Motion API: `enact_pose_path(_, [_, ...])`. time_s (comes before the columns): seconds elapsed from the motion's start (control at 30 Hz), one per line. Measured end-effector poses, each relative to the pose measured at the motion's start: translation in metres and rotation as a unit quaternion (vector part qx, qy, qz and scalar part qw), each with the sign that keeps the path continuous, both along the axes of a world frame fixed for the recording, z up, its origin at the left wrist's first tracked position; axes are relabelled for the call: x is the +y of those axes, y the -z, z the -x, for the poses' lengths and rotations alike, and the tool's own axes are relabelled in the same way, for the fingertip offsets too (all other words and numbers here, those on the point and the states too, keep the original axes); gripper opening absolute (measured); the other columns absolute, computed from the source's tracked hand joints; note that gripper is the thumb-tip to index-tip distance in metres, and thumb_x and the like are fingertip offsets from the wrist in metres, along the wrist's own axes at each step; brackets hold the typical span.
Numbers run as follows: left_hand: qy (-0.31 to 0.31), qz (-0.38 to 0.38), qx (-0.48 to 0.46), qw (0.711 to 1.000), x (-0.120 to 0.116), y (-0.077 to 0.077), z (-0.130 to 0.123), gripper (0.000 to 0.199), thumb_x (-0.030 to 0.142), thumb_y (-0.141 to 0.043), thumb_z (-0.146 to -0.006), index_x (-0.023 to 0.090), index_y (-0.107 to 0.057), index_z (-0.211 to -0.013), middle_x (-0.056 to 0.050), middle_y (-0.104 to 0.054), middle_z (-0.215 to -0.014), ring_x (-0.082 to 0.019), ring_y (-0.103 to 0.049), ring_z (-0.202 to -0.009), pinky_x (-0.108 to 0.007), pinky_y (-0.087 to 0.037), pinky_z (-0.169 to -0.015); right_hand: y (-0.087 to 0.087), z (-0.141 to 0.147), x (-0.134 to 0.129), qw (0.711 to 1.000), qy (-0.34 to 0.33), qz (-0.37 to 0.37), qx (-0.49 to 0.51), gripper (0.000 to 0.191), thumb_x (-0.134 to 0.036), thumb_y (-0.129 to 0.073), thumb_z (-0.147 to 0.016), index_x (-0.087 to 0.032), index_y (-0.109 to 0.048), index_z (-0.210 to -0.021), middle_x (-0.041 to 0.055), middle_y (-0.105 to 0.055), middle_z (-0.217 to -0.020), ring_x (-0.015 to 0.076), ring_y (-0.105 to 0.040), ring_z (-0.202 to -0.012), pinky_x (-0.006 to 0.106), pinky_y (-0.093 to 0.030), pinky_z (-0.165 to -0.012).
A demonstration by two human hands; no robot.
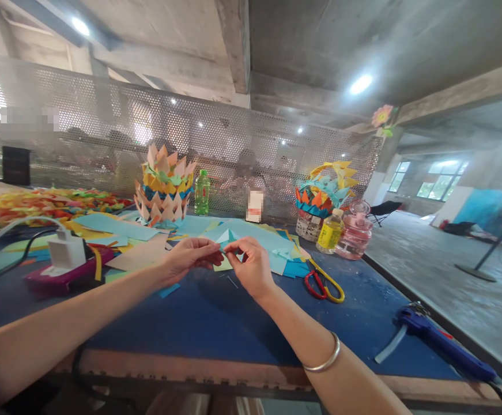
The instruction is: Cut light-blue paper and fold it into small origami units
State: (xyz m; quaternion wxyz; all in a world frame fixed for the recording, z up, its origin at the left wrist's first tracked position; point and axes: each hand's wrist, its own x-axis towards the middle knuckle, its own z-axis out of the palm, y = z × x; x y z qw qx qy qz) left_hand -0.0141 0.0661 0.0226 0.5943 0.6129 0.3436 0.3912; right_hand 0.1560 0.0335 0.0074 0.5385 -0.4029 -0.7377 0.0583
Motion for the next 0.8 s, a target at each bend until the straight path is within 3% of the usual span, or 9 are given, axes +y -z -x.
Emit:
enact_pose_path(0.13, [-0.04,-0.015,-0.006,0.999,0.0,-0.002,0.0,0.027,0.04,-0.068,-0.066,0.013,-0.064,-0.065,-0.005,-0.067,-0.068,-0.013,-0.06,-0.064,-0.023,-0.045,-0.061,-0.002,0.001,-0.001,1.0,0.003,0.02,0.022,0.006,-0.021,-0.055,-0.075,-0.018,-0.06,-0.075,0.0023,-0.057,-0.076,0.0114,-0.051,-0.064,0.022,-0.042,-0.055])
enact_pose_path(0.23, [-0.053,-0.039,0.0,0.998,0.0,-0.003,-0.001,0.026,0.04,-0.066,-0.067,0.014,-0.063,-0.065,-0.005,-0.067,-0.067,-0.013,-0.06,-0.063,-0.023,-0.045,-0.06,-0.002,0.002,0.001,0.992,0.021,0.052,0.117,0.016,-0.027,-0.057,-0.073,-0.018,-0.055,-0.087,0.0032,-0.055,-0.082,0.0121,-0.051,-0.069,0.022,-0.043,-0.055])
enact_pose_path(0.4, [-0.076,-0.113,0.032,0.99,-0.001,-0.002,-0.002,0.027,0.041,-0.061,-0.071,0.015,-0.061,-0.064,-0.004,-0.065,-0.064,-0.012,-0.058,-0.058,-0.024,-0.046,-0.057,0.0,0.005,0.005,0.935,-0.018,0.208,0.288,0.048,-0.045,-0.061,-0.068,-0.018,-0.045,-0.104,0.0036,-0.056,-0.085,0.0144,-0.055,-0.072,0.022,-0.045,-0.052])
enact_pose_path(0.53, [-0.077,-0.188,0.072,0.976,0.0,0.002,-0.003,0.027,0.041,-0.057,-0.073,0.015,-0.06,-0.064,-0.003,-0.063,-0.059,-0.013,-0.058,-0.056,-0.024,-0.046,-0.055,0.002,0.009,0.001,0.91,-0.083,0.316,0.255,0.038,-0.051,-0.062,-0.066,-0.015,-0.057,-0.078,0.0033,-0.057,-0.074,0.0145,-0.054,-0.069,0.022,-0.042,-0.052])
enact_pose_path(0.8, [-0.053,-0.229,0.108,0.966,0.0,0.005,-0.004,0.026,0.038,-0.053,-0.076,0.015,-0.059,-0.066,-0.003,-0.063,-0.061,-0.012,-0.058,-0.056,-0.024,-0.047,-0.057,0.0,0.011,-0.003,0.919,-0.088,0.307,0.231,0.033,-0.047,-0.067,-0.062,-0.015,-0.062,-0.067,-0.001,-0.055,-0.062,0.0092,-0.044,-0.054,0.022,-0.037,-0.05])
